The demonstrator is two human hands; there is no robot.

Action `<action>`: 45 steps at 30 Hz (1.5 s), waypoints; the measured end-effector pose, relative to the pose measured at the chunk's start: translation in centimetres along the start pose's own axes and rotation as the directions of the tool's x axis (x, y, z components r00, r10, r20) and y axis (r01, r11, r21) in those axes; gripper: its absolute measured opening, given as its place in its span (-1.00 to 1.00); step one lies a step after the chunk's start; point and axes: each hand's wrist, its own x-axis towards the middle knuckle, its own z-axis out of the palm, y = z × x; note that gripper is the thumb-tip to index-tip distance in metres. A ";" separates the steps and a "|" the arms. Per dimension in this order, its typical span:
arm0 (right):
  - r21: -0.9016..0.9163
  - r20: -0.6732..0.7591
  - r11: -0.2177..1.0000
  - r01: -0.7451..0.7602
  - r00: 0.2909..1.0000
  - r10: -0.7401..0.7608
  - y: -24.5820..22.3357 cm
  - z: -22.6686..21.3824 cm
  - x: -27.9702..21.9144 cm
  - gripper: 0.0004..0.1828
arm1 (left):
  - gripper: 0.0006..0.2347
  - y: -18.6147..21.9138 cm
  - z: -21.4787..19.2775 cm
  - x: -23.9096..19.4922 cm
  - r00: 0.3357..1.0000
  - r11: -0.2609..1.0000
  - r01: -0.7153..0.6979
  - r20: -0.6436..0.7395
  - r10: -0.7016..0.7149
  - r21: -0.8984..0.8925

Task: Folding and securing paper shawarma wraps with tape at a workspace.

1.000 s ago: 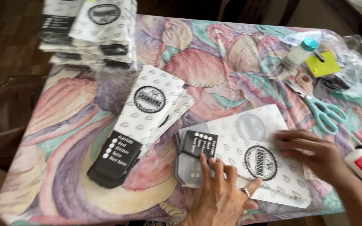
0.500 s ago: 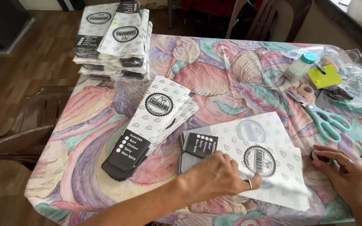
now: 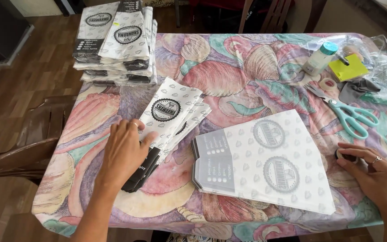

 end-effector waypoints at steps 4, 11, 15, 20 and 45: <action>-0.033 -0.003 0.999 -0.017 1.000 0.017 0.3 0.1 -0.2 -0.74 | -0.15 1.2 -1.0 -0.9 0.996 0.992 0.051 0.072 -0.043 -0.116; -0.204 -0.032 0.977 -0.061 0.998 0.056 1.7 0.2 -0.6 -0.67 | -0.05 0.7 0.9 -0.9 0.995 0.999 0.042 0.089 -0.042 -0.008; -0.328 -0.023 0.944 0.034 0.999 -0.044 2.1 0.2 -0.4 -0.56 | -0.18 0.5 0.4 -1.0 0.996 0.999 0.016 0.086 -0.011 -0.052; -0.369 0.011 0.926 0.085 0.996 -0.087 1.9 0.1 -0.2 -0.47 | -0.15 0.7 0.1 -1.3 0.999 0.992 -0.011 0.048 0.017 -0.125; -0.509 0.414 0.860 -0.025 0.869 0.271 -10.0 0.2 -5.3 -0.04 | -0.25 6.3 7.1 -7.3 0.858 0.842 -0.514 -0.114 0.501 -0.167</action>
